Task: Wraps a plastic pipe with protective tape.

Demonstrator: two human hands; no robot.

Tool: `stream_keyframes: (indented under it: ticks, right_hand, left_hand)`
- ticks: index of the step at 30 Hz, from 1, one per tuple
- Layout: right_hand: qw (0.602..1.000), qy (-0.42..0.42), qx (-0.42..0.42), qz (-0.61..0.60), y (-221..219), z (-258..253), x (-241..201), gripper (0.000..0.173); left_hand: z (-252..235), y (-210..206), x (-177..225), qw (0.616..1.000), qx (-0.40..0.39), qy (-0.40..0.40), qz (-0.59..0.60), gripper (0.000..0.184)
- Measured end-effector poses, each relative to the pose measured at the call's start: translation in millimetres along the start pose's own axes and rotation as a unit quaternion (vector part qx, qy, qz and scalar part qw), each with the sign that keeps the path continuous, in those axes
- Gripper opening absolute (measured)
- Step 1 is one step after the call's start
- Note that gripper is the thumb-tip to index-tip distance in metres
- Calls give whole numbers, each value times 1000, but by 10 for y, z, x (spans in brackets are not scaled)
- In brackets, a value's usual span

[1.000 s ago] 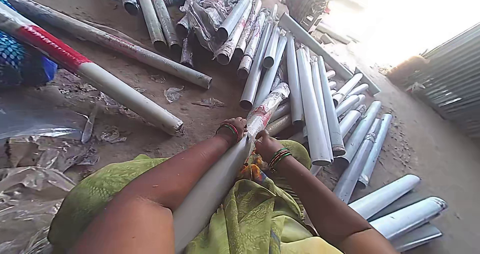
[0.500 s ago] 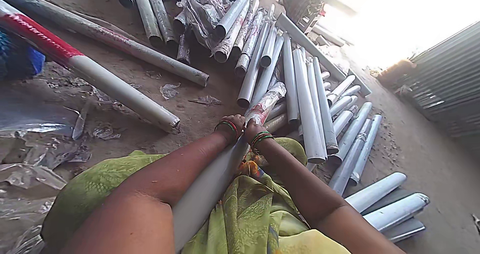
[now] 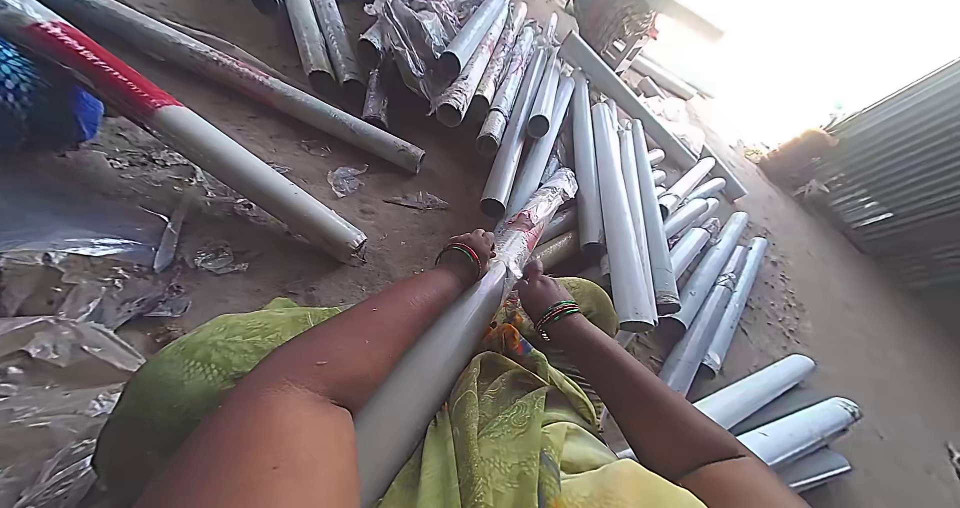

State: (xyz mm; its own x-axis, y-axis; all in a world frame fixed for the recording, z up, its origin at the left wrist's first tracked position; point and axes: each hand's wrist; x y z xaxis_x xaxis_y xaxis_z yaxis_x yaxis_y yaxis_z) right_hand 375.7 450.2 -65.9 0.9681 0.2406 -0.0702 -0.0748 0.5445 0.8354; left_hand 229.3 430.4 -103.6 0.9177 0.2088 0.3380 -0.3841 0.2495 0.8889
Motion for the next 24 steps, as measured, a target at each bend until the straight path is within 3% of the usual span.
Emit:
stream_keyframes:
  ticks: [3,7,13,18,24]
  right_hand:
    - [994,-77,61,-48,103,-223,568,48]
    - [973,-38,147,-174,236,-88,886,39]
    - [956,86,46,-278,36,-19,604,40]
    - [942,109,7,-319,-62,-68,530,38]
    - [933,122,2,-337,-148,-188,641,41]
  left_hand:
    - [17,-17,-59,999,7,27,40,36]
    - [-71,-90,-90,996,13,44,77,35]
    - [-42,-141,-109,988,40,57,136,32]
    - [-109,-211,-178,975,36,68,206,36]
    - [-197,-239,-260,980,28,93,174,34]
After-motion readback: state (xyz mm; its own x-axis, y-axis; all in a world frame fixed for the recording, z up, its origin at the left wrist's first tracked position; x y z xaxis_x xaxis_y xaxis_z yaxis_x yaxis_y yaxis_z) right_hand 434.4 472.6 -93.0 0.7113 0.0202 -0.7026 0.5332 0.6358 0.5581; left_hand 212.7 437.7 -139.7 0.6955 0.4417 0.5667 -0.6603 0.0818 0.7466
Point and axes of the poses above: each hand's wrist, its own z-axis away from the middle knuckle, its own y-axis out of the back of the hand, x = y × z, and after that the axes turned 11 degrees about -z, right-handed
